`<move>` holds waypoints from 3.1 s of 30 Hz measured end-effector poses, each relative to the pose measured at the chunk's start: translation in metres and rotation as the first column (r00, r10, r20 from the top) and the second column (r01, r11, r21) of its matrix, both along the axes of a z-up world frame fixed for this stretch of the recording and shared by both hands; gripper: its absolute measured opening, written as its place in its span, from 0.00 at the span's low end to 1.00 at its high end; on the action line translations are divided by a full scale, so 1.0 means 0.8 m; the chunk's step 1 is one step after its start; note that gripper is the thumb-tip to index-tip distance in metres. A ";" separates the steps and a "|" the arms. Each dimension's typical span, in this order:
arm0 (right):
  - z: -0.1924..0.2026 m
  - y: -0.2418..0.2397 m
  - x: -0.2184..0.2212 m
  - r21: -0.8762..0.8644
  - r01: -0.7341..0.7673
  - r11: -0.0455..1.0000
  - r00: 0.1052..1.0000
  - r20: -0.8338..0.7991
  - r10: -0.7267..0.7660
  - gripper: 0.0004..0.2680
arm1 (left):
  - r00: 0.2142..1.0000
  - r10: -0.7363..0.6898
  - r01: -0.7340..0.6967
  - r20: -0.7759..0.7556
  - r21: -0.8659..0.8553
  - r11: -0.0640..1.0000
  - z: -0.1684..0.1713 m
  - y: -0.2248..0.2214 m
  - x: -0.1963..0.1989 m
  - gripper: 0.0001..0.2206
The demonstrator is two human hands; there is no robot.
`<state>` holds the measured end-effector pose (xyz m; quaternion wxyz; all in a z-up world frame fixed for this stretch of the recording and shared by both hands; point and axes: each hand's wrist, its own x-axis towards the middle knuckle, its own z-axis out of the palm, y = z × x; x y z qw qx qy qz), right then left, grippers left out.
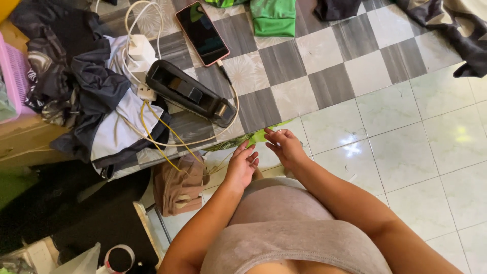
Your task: The person is marking labels with a pen, folding a jersey, and then applying the label to the folded shirt.
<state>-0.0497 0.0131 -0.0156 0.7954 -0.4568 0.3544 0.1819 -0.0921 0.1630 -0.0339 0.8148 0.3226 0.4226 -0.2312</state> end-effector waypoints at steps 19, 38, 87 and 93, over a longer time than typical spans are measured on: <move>-0.061 0.025 0.007 0.209 0.058 0.976 0.973 0.205 -0.101 0.11 | 0.999 -0.049 0.050 0.006 -0.031 0.998 -0.013 0.006 -0.016 0.19; -0.064 0.020 0.012 0.223 0.145 0.964 0.963 0.193 -0.189 0.10 | 0.977 0.041 -0.049 0.210 0.034 0.998 -0.082 -0.012 0.045 0.07; -0.098 0.040 0.018 0.485 0.190 0.853 0.968 0.051 -0.245 0.08 | 0.972 0.092 -0.097 0.216 0.012 0.995 -0.051 0.020 0.028 0.06; -0.104 0.036 0.019 0.477 0.164 0.864 0.975 0.054 -0.215 0.08 | 0.962 -0.003 -0.001 0.272 0.013 1.000 -0.037 0.021 0.023 0.07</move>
